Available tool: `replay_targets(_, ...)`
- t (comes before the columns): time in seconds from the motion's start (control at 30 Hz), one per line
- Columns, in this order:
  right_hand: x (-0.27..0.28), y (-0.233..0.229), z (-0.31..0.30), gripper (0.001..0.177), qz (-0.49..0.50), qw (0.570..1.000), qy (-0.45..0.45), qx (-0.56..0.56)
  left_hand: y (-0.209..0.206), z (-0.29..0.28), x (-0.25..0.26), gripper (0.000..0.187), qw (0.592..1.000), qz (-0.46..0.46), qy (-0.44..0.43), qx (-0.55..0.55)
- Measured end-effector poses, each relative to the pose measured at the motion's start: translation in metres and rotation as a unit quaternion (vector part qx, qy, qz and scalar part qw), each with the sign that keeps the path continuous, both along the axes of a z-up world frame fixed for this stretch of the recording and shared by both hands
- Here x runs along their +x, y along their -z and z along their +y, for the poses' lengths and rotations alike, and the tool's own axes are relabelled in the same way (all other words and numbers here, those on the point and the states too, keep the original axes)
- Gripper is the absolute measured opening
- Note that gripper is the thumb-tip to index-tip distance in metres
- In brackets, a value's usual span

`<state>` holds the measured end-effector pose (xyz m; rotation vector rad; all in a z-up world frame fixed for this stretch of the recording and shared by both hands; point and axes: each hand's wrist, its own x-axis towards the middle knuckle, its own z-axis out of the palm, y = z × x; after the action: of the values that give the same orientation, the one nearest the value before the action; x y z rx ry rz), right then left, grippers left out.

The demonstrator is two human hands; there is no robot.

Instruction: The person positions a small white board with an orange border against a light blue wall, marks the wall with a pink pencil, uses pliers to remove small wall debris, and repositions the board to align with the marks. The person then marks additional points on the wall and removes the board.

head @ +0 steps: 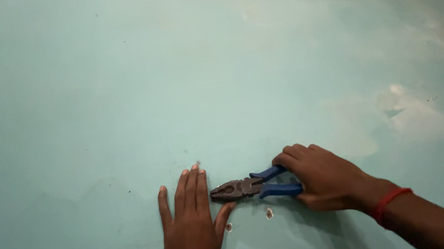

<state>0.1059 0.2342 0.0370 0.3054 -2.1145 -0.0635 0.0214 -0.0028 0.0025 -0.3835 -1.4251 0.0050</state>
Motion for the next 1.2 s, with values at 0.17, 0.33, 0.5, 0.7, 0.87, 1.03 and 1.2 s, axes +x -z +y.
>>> replay_targets(0.17, -0.005, 0.008, -0.003, 0.051, 0.042, 0.998, -0.026, -0.046, -0.003, 0.002, 0.004, 0.083, 0.998, -0.059, -0.013, 0.011)
replay_targets(0.33, -0.008, 0.004, 0.002, 0.051, -0.033, 0.996, -0.030, -0.075, -0.001, 0.002, 0.003, 0.074, 0.999, -0.044, -0.024, 0.018)
replay_targets(0.5, -0.003, 0.000, -0.003, 0.047, -0.001, 0.998, 0.004, -0.069, -0.005, 0.003, -0.003, 0.074, 0.998, -0.055, -0.036, 0.019)
replay_targets(0.7, 0.016, -0.024, -0.003, 0.034, -0.157, 0.984, -0.008, -0.088, -0.004, 0.004, -0.010, 0.071, 0.999, -0.037, -0.032, 0.019)
replay_targets(0.87, 0.009, -0.012, -0.008, 0.033, 0.037, 0.987, -0.062, -0.142, -0.003, 0.003, -0.014, 0.070, 1.000, 0.019, -0.005, 0.011)
replay_targets(1.03, -0.009, 0.002, -0.038, 0.043, 0.090, 0.934, -0.074, -0.338, -0.003, 0.003, -0.016, 0.065, 0.998, 0.055, 0.010, 0.016)
replay_targets(1.2, -0.035, 0.015, -0.075, 0.061, 0.305, 0.931, -0.057, -0.191, -0.022, -0.014, -0.013, 0.059, 0.995, 0.076, 0.007, -0.070)
